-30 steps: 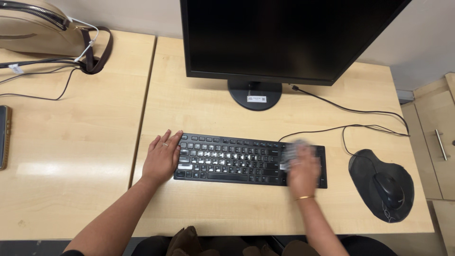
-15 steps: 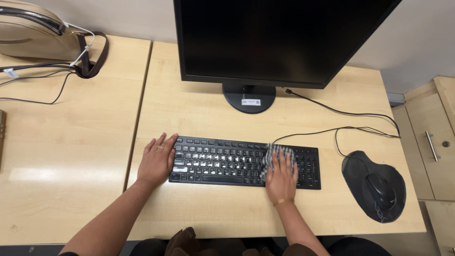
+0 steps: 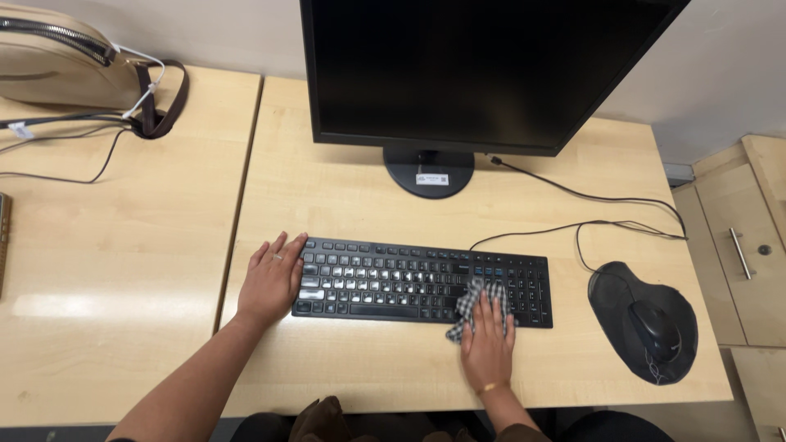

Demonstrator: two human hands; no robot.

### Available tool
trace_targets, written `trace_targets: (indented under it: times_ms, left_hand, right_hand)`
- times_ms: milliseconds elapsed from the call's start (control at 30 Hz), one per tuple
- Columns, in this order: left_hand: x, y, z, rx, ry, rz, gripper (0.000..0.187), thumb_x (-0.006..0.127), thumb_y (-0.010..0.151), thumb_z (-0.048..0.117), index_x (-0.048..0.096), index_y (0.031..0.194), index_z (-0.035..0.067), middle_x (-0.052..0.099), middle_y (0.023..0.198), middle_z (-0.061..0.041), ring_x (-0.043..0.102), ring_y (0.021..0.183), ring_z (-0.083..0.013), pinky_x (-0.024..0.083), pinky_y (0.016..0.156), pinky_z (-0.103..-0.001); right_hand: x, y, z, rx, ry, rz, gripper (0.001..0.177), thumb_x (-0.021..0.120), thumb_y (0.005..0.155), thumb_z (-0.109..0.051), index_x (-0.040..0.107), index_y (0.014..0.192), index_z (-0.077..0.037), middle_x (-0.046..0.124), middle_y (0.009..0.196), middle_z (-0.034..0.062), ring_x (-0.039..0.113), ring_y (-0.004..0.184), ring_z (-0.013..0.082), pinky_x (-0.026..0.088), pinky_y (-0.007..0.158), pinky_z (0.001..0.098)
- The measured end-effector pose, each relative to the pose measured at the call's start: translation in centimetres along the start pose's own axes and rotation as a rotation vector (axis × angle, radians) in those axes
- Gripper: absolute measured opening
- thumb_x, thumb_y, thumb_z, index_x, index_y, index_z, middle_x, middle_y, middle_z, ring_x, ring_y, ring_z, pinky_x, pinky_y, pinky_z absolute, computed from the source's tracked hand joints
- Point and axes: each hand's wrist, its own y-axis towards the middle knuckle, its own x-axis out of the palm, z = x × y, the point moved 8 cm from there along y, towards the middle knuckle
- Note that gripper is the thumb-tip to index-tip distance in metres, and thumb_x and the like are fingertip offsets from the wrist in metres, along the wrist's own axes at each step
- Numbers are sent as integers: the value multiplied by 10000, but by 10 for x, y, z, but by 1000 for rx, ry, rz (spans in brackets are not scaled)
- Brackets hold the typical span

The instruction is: The person cleans multiple computer monitors, keyboards, computer mice, and desk surfaces using a checkered cloth.

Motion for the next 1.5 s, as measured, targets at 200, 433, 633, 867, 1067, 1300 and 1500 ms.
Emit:
trace_targets:
  times_ms: [200,433,633,867,1067,1300,1500]
  left_hand:
    - [1,0,1,5,18,0,490,337,1057,297,397,1523,158,584,1425,-103,370,1466,-254,197,1216,-450]
    - [4,-1,-1,-11,1,-18,494,333,1063,293,392,1537,162,593,1416,-105,368,1477,-254,193,1228,-449]
    - [4,-2,-2,-15,-8,-20,488,336,1064,293,395,1534,172,587,1431,-89,362,1482,-251,198,1232,-452]
    - [4,1,-1,-4,2,-12,489,331,1068,289,392,1537,165,572,1448,-93,361,1478,-253,198,1224,-454]
    - [6,1,-1,-22,18,-40,488,320,1073,297,388,1540,174,573,1443,-83,350,1483,-243,189,1233,-447]
    - [5,1,-1,-7,25,-33,493,335,1061,290,393,1535,168,575,1439,-82,349,1482,-242,188,1227,-447]
    - [6,1,-2,-7,34,-24,490,347,1063,293,400,1534,170,580,1435,-77,348,1485,-238,195,1229,-446]
  right_hand:
    - [-37,74,-16,-41,177,14,607,244,1063,-404,230,1605,-131,149,1696,43,82,1556,207,40,1239,471]
    - [-36,73,-15,-27,205,-7,634,220,1046,-427,255,1599,-117,163,1698,55,102,1559,191,58,1249,452]
    - [-6,20,-6,-23,146,36,602,220,1074,-416,363,1521,-39,192,1714,94,131,1590,223,66,1276,446]
    - [-34,61,-17,-42,244,31,612,261,1062,-387,305,1583,-68,194,1687,77,125,1553,209,47,1239,485]
    - [-50,101,-18,28,238,-34,646,248,1033,-438,313,1590,-116,191,1702,48,102,1572,192,58,1268,467]
    - [-20,43,-13,-48,178,10,649,206,1071,-437,316,1546,-8,168,1699,126,96,1576,223,57,1251,495]
    - [-22,23,-11,-31,179,58,660,252,1037,-449,357,1525,-18,224,1675,107,126,1563,214,35,1250,492]
